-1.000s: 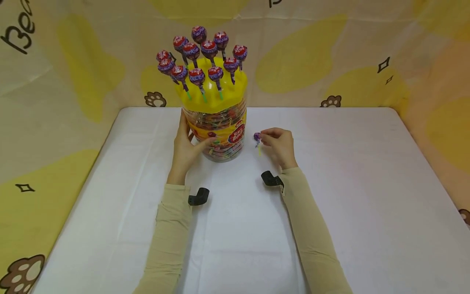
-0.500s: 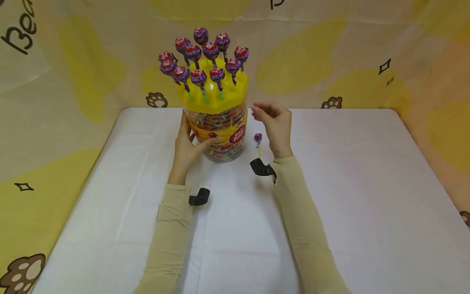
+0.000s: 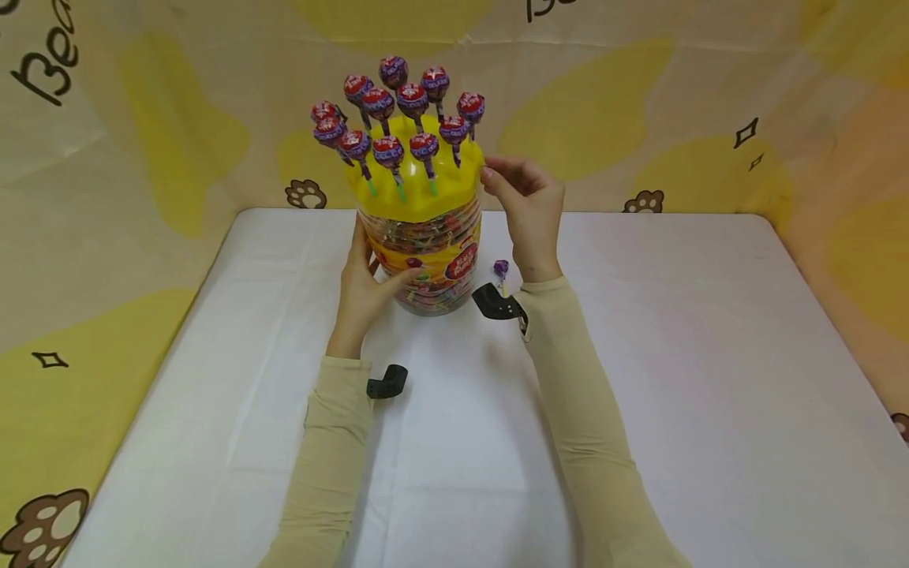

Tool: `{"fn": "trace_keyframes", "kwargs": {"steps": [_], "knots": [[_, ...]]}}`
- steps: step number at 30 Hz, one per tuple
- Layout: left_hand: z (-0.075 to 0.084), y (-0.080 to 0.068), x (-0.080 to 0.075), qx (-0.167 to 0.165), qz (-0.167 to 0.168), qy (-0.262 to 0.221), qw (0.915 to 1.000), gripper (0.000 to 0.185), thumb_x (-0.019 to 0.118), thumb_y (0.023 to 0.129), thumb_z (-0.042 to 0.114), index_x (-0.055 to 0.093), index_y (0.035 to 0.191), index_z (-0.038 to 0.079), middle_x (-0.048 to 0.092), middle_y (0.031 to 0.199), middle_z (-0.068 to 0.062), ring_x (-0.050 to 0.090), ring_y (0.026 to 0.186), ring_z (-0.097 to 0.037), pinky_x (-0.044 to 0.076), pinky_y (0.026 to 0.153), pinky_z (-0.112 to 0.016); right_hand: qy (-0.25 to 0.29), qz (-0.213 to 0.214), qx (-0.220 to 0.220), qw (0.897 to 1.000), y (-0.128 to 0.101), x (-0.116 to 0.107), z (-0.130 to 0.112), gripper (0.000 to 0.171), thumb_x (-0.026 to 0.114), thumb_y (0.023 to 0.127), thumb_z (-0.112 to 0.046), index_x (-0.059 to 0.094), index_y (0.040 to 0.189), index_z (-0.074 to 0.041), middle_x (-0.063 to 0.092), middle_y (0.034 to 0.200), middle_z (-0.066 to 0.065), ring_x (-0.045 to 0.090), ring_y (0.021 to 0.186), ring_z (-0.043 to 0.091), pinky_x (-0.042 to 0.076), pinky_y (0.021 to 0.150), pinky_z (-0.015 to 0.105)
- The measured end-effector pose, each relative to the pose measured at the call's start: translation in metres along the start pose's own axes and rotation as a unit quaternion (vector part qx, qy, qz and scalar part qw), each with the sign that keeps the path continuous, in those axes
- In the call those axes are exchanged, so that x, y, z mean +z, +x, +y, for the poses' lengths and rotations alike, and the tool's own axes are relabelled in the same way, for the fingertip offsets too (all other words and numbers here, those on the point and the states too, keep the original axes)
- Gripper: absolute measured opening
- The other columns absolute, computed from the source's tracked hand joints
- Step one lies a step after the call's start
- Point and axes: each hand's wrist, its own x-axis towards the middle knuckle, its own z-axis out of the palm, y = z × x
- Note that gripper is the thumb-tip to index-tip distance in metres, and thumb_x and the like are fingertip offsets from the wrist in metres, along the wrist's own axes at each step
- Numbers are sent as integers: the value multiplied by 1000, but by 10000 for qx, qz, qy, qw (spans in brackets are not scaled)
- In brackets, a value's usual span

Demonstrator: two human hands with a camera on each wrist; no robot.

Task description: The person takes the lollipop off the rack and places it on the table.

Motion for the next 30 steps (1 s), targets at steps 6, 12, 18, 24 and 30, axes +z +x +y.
{"fn": "trace_keyframes", "kwargs": {"steps": [6, 12, 18, 24, 30], "knots": [[-2, -1, 1, 10, -25, -22, 10000, 108, 78, 79, 29, 2, 153, 15, 15, 156, -8, 20, 141, -22, 29, 110, -43, 96, 94, 48, 9999, 4, 6, -7, 11, 70, 84, -2, 72, 94, 0, 67, 96, 10, 61, 88, 24, 52, 87, 30], [-3, -2, 1, 15, -12, -1, 10000, 109, 78, 78, 30, 1, 153, 14, 14, 157, -8, 19, 141, -22, 29, 110, -43, -89, 117, -66, 9999, 9, 13, -12, 12, 72, 82, -1, 72, 94, -1, 68, 95, 10, 61, 91, 24, 51, 89, 30], [-2, -2, 0, 20, -11, -49, 10000, 109, 78, 78, 31, 1, 153, 15, 13, 157, -8, 19, 141, -22, 29, 110, -43, -244, 144, -86, 9996, 13, 18, -12, 14, 72, 81, 0, 71, 95, -1, 66, 95, 9, 61, 90, 23, 52, 87, 28], [-2, -1, 0, -1, -12, -18, 10000, 109, 78, 78, 31, 1, 153, 15, 13, 157, -8, 19, 141, -22, 29, 110, -42, -344, 170, -132, 9992, 17, 19, -10, 12, 71, 81, 2, 70, 93, 0, 65, 92, 8, 60, 87, 22, 52, 85, 27], [-1, -2, -1, 2, -14, 11, 10000, 109, 78, 78, 32, 0, 153, 15, 13, 157, -7, 19, 142, -22, 29, 110, -42, -271, 179, -219, 9992, 19, 22, -13, 10, 69, 82, 4, 70, 91, 1, 65, 88, 7, 60, 83, 21, 53, 83, 27]]}}
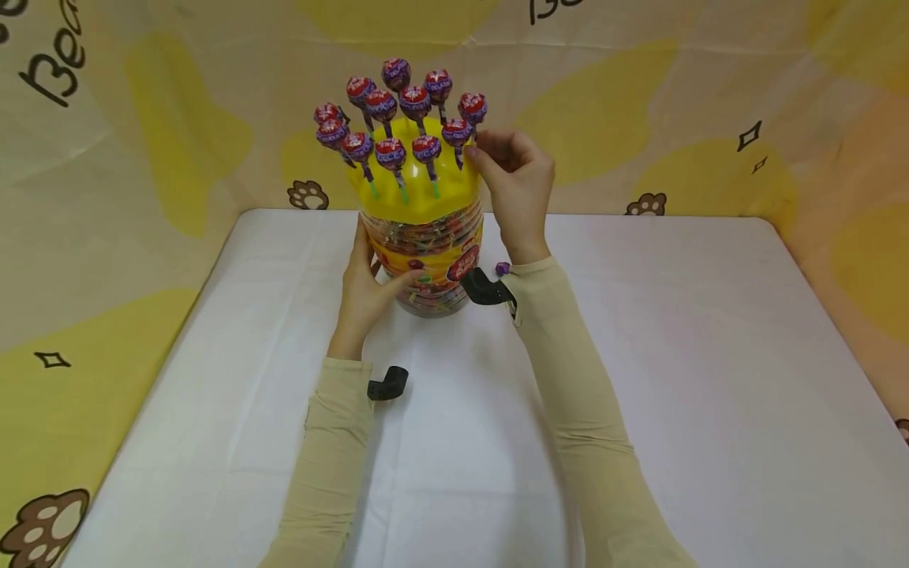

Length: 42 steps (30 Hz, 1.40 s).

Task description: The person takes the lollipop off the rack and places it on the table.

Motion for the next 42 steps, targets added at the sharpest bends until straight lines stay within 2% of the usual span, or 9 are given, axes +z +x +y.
{"fn": "trace_keyframes", "kwargs": {"steps": [12, 16, 21, 28, 33, 42], "knots": [[1, -1, 0, 60, 26, 68, 10000, 109, 78, 78, 31, 1, 153, 14, 15, 156, -8, 20, 141, -24, 31, 109, -43, -155, -40, -406, 9990, -1, 1, -6, 9, 67, 84, 4, 71, 92, 2, 67, 89, 8, 62, 84, 24, 52, 86, 30], [2, -1, 0, 38, 22, 107, 9999, 108, 78, 79, 30, 1, 153, 13, 15, 156, -9, 21, 141, -25, 31, 109, -43, 59, -1, -208, 9998, 0, 1, -8, 8, 67, 84, 3, 72, 91, 2, 67, 89, 10, 62, 84, 24, 52, 86, 29], [1, -1, 0, 15, 1, 84, 10000, 108, 77, 79, 31, 0, 153, 14, 14, 157, -9, 20, 141, -24, 31, 109, -43, 268, -55, -174, 9995, 1, 1, -11, 10, 67, 84, 3, 72, 93, 4, 68, 90, 11, 62, 81, 24, 54, 83, 30], [2, -1, 0, 47, -11, 51, 10000, 108, 77, 79, 31, 0, 153, 14, 13, 157, -8, 19, 141, -23, 29, 110, -43, 434, -220, -68, 9988, 1, 0, -14, 13, 64, 86, 2, 71, 98, 5, 68, 96, 13, 64, 87, 24, 54, 83, 30], [1, -1, 0, 38, -17, 30, 10000, 108, 77, 79, 31, 0, 153, 14, 13, 157, -8, 19, 141, -23, 29, 110, -43, 660, -146, 16, 9977, 1, -3, -13, 14, 64, 86, 2, 70, 98, 5, 68, 97, 15, 63, 85, 27, 55, 80, 29], [-1, 0, 0, 59, 22, 90, 9999, 108, 77, 79, 32, 1, 153, 14, 15, 156, -9, 21, 141, -25, 30, 110, -43, 666, -136, 116, 9976, -4, -13, -10, 15, 64, 86, 2, 69, 99, 5, 67, 94, 16, 64, 86, 26, 55, 80, 28]]}}
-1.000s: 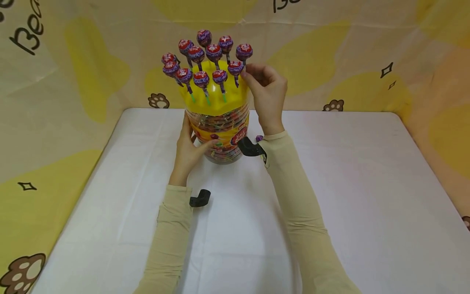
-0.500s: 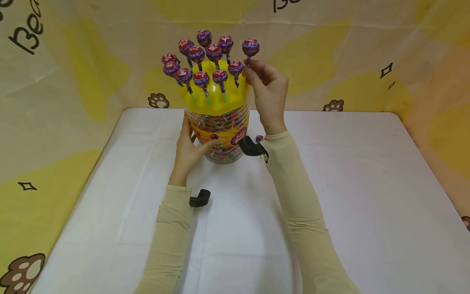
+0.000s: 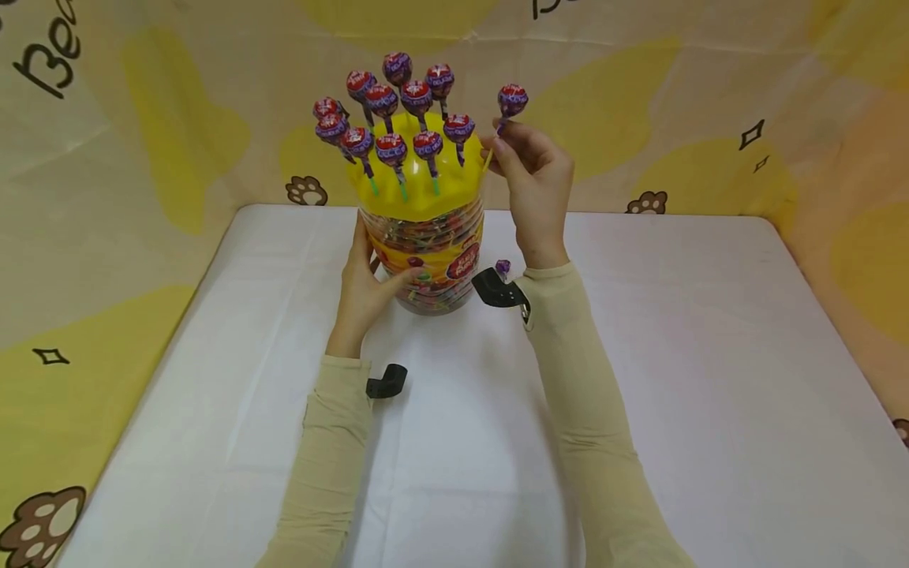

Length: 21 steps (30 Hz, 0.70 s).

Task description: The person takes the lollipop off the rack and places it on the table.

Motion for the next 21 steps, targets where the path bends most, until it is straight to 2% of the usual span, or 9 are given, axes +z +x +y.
{"fn": "trace_keyframes", "kwargs": {"steps": [10, 18, 21], "knots": [[1, 0, 0, -7, -21, 24, 10000, 107, 77, 79, 30, 1, 153, 13, 14, 156, -9, 21, 141, -24, 30, 110, -42, -466, 93, 125, 9988, -26, -26, 18, 16, 64, 88, -2, 68, 101, 7, 67, 95, 14, 66, 82, 22, 55, 78, 26], [1, 0, 1, -37, -23, -13, 10000, 106, 77, 80, 29, 1, 153, 13, 15, 156, -10, 21, 141, -25, 30, 110, -43, -339, 312, 465, 9979, -35, -44, 30, 12, 67, 85, 2, 69, 96, 5, 68, 92, 11, 67, 80, 19, 56, 75, 25], [0, 0, 1, -53, -31, -12, 10000, 106, 77, 80, 29, 1, 153, 13, 15, 156, -9, 21, 141, -25, 30, 110, -42, -449, 289, 651, 9965, -38, -51, 33, 12, 68, 84, 2, 69, 95, 5, 68, 90, 11, 67, 78, 19, 56, 74, 24]]}}
